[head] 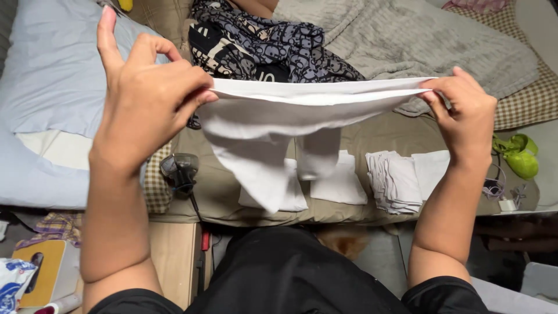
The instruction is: Iron and fold white garments on a bed.
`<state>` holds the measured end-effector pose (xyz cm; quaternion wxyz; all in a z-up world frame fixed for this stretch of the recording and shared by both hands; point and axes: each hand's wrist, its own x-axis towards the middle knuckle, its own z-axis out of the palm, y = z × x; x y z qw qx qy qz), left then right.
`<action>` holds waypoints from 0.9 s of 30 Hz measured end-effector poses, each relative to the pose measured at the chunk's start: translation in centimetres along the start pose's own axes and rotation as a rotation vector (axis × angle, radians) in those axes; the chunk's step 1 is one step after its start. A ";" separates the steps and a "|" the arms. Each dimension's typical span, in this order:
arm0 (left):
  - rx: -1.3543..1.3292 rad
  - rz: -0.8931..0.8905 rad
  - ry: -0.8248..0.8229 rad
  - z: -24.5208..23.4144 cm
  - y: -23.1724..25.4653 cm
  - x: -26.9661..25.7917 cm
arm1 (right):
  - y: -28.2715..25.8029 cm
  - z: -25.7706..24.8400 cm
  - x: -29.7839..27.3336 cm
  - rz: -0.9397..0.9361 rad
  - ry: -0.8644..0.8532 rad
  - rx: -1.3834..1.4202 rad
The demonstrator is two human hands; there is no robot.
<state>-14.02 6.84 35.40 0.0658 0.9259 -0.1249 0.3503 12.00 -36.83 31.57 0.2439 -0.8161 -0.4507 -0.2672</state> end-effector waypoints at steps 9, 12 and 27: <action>0.127 -0.027 0.140 0.6 -0.2 1.1 | -0.7 -0.3 0.0 0.014 0.131 0.159; -0.057 -0.182 0.165 1.2 0.1 2.3 | 0.7 0.8 -1.0 0.145 0.184 0.366; -0.615 -0.227 1.059 7.0 2.4 1.5 | -5.7 2.2 -0.1 0.062 0.924 0.885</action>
